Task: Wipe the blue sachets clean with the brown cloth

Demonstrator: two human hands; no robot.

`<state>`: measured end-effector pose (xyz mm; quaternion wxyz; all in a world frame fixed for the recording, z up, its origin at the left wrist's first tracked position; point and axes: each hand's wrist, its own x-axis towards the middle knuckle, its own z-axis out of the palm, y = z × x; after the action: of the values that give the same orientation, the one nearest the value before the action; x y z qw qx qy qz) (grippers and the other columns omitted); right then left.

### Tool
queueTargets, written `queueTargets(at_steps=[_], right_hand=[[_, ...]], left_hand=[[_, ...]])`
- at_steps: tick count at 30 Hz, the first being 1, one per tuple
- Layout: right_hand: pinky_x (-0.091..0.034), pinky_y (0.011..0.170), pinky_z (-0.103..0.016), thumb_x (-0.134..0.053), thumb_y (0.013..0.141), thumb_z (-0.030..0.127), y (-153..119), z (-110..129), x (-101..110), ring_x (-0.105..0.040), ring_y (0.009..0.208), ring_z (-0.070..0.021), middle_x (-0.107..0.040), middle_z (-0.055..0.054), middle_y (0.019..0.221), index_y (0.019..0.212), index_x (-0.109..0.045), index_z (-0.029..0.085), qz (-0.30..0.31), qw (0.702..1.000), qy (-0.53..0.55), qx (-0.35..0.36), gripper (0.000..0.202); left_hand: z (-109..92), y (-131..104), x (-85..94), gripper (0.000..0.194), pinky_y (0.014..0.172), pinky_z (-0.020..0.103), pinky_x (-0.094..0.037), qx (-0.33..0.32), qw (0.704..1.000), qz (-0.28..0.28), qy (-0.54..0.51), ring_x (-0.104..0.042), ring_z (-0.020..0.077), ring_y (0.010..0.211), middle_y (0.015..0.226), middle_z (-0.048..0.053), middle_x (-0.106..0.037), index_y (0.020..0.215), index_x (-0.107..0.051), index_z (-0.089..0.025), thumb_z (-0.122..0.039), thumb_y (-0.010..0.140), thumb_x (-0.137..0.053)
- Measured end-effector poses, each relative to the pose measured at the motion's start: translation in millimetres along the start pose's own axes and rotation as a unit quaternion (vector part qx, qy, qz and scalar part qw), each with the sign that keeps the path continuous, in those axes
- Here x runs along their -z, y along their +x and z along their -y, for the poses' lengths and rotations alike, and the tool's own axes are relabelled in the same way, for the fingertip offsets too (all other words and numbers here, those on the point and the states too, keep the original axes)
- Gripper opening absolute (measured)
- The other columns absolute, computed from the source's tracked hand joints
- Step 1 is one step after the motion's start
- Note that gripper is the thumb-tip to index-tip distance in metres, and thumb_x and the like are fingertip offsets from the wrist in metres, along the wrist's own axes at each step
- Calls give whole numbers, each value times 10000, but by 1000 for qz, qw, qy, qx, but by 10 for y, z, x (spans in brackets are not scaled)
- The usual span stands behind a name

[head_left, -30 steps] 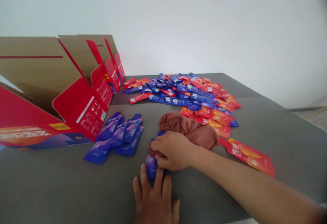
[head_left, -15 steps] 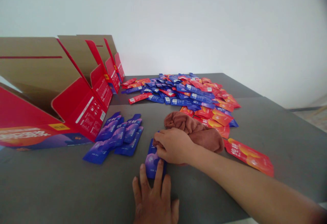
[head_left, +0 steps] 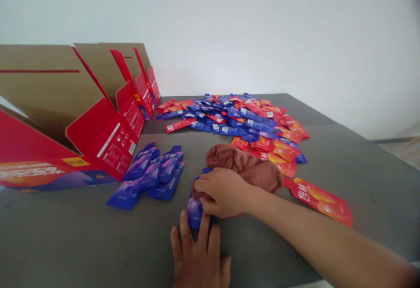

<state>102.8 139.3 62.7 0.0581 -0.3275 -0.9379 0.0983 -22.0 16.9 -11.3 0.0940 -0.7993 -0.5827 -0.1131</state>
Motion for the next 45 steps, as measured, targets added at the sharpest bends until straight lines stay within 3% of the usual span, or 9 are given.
queueTargets(at_steps=[4, 19, 29, 34, 45], right_hand=[[-373, 699, -306, -460, 796, 290, -2, 12, -7, -583, 804, -188, -641, -32, 893, 951, -596, 206, -10, 1000, 4, 6, 223], [-384, 628, -301, -410, 821, 272, 29, 8, -29, -599, 757, -198, -651, -54, 885, 911, -581, 187, -27, 988, -48, -145, 211], [-376, 715, -312, -456, 804, 288, -1, -5, -17, -583, 809, -192, -643, -45, 885, 953, -599, 192, -5, 1000, 3, 9, 228], [-375, 703, -308, -461, 793, 292, -4, 4, -37, -586, 793, -190, -644, -34, 865, 928, -600, 195, -14, 999, 12, 35, 217], [-374, 627, -295, -410, 816, 279, 21, 8, -41, -595, 752, -198, -654, -47, 890, 912, -579, 196, -38, 991, -40, -123, 212]], left_hand=[[4, -7, -9, 417, 921, 638, -356, -4, 1000, -5, 1, -316, 468, 1223, 1244, 65, -537, 1052, -603, -223, -260, 639, -552], [16, -6, 0, 367, 903, 638, -366, -8, 1000, -6, -2, -291, 464, 1233, 1344, 50, -466, 1014, -605, -228, -252, 657, -525], [-7, -3, -2, 385, 940, 630, -340, 5, 1000, 2, -3, -290, 458, 1246, 1254, 56, -527, 1030, -607, -235, -278, 651, -555], [-5, -4, -7, 415, 936, 632, -342, 4, 1000, 3, -4, -302, 461, 1236, 1240, 61, -535, 1059, -598, -233, -276, 648, -560], [16, -5, 10, 372, 911, 636, -360, -8, 1000, 5, -6, -294, 463, 1231, 1349, 50, -460, 1023, -601, -228, -258, 659, -531]])
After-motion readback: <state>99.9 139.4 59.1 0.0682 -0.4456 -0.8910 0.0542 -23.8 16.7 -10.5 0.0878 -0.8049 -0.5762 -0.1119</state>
